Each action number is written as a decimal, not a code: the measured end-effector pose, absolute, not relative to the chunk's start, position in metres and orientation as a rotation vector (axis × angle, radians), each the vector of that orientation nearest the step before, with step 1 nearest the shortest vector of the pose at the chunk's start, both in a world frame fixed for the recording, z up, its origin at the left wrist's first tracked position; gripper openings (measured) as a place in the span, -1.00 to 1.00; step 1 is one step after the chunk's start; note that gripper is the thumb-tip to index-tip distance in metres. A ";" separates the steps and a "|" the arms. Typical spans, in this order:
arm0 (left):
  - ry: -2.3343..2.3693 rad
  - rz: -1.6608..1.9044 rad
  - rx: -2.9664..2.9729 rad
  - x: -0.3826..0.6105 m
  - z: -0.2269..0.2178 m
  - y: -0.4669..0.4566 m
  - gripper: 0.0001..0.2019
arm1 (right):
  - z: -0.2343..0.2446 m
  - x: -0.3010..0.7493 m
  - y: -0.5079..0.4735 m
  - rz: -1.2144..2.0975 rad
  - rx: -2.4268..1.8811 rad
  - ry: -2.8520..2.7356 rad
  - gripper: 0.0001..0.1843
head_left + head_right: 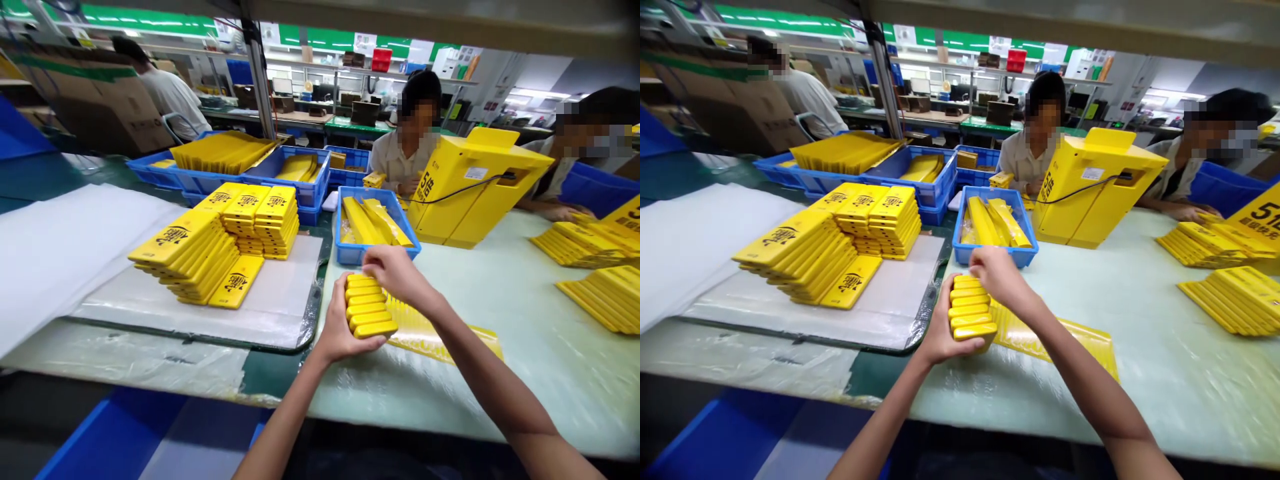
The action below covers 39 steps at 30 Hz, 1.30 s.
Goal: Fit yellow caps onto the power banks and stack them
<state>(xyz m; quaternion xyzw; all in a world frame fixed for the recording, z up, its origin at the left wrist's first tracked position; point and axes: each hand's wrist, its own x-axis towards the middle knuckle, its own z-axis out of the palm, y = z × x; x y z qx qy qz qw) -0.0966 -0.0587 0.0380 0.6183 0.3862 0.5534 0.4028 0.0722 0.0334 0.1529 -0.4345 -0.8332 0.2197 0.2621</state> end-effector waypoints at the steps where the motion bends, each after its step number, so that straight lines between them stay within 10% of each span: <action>1: 0.978 1.400 1.560 -0.096 0.037 -0.059 0.32 | 0.153 0.082 0.042 0.544 -1.268 -2.236 -0.76; 15: 0.964 1.389 1.462 -0.098 0.037 -0.066 0.39 | 0.156 0.087 0.201 0.351 -1.504 -2.113 -0.72; 31: 1.012 1.381 1.524 -0.100 0.039 -0.067 0.33 | 0.151 0.087 0.118 0.880 -0.667 -2.469 -0.86; 39: 1.031 1.371 1.532 -0.102 0.041 -0.068 0.34 | 0.172 0.084 0.204 0.430 -1.231 -2.070 -0.43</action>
